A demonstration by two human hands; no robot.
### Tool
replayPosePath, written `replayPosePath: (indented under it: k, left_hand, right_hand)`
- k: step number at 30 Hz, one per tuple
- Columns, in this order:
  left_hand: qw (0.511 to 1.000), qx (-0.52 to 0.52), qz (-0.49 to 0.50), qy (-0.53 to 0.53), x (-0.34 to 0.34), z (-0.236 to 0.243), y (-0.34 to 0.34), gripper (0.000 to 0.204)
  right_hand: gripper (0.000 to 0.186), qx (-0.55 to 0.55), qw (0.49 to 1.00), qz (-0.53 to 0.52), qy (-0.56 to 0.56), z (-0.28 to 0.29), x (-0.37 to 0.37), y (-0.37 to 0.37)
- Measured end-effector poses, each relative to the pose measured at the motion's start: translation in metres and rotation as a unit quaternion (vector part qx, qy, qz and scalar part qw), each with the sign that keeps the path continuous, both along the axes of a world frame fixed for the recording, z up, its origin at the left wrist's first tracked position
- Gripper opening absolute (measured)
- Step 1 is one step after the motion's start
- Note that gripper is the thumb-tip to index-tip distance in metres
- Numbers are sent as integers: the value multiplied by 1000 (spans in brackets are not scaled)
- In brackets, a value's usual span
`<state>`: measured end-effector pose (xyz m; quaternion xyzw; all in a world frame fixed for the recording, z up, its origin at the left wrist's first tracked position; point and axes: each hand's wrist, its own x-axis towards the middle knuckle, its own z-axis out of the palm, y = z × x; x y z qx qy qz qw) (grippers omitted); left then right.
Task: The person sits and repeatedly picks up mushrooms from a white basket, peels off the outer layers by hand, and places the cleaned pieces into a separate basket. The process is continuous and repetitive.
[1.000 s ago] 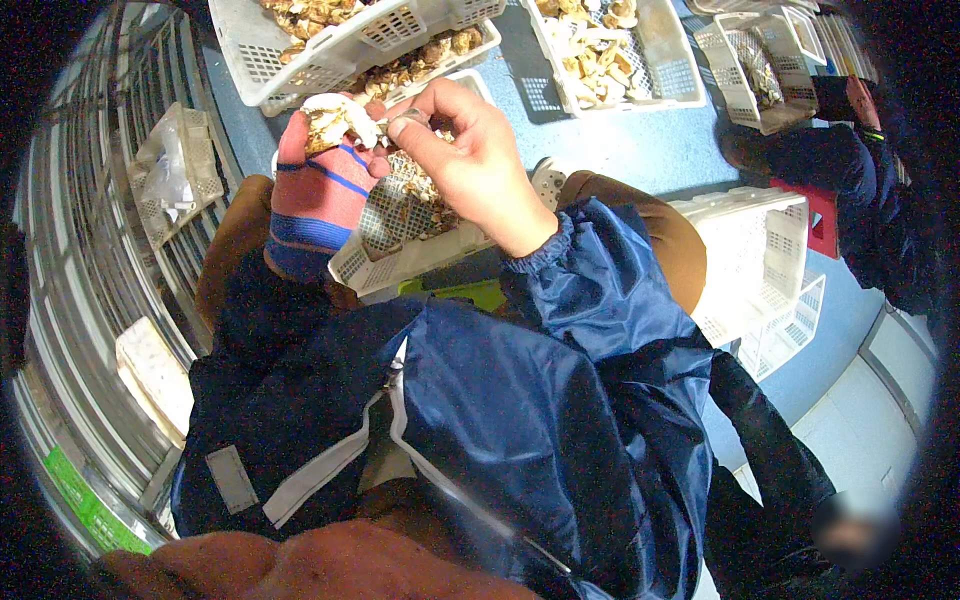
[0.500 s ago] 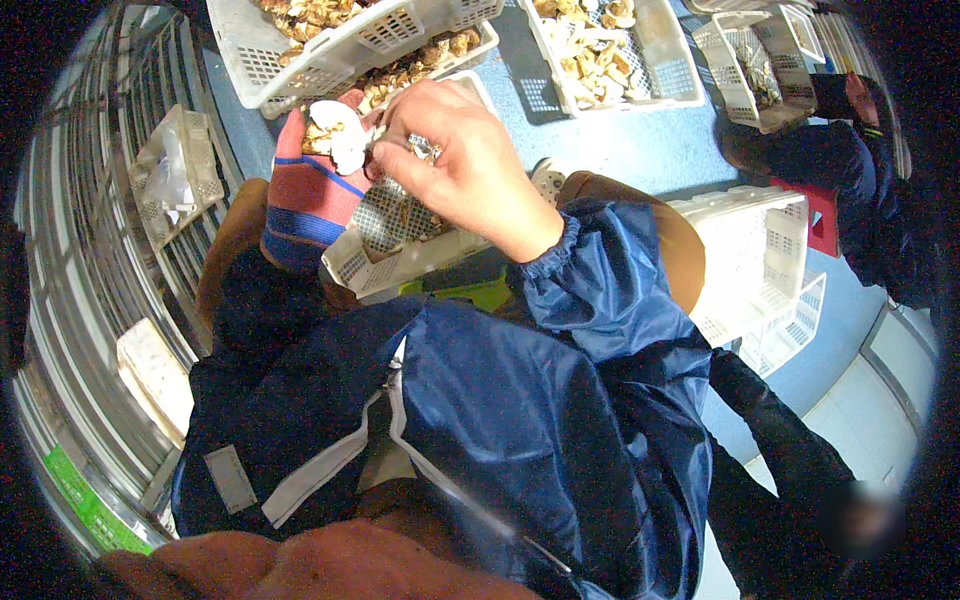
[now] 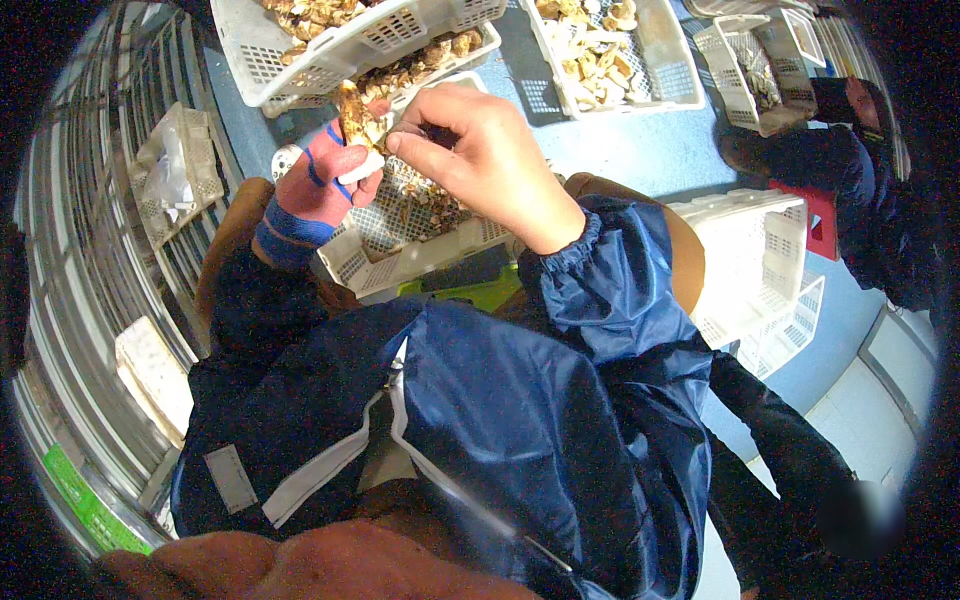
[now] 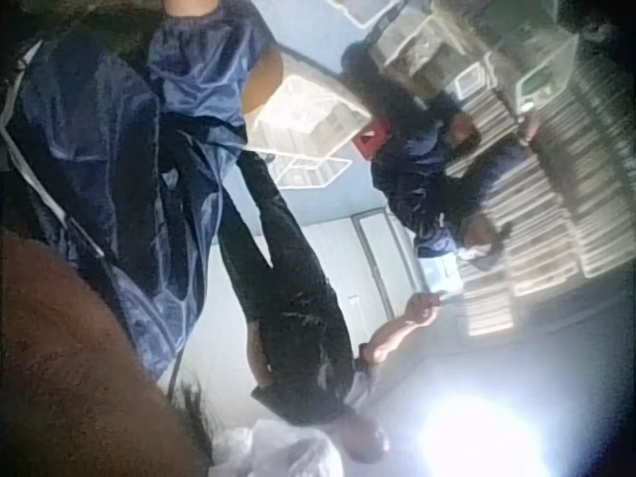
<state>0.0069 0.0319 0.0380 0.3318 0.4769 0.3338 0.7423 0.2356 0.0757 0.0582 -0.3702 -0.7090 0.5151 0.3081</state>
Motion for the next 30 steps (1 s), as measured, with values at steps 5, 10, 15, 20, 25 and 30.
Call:
replayPosePath:
  k: [5,10,15,20,25,30]
  left_hand:
    - [1000,-11,20,-5,6,6,-4,59]
    - [998,-41,13,-46,-9,-8,-7,43]
    - [999,-25,-23,28,-11,-16,-4,42]
    - [990,12,-38,132,-17,-25,-12,46]
    - [984,34,-22,172,-10,-18,-19,47]
    - [965,106,-99,219,-9,-12,-16,47]
  right_hand:
    - [11,59,994,16,86,-6,2,7]
    - [9,92,992,57,64,-7,0,7]
    - [9,126,986,83,70,-12,-1,7]
    - [9,166,981,89,47,-12,-5,2]
    - [9,240,969,52,-24,-14,-9,-3]
    - [10,225,972,24,-57,-12,-9,-4]
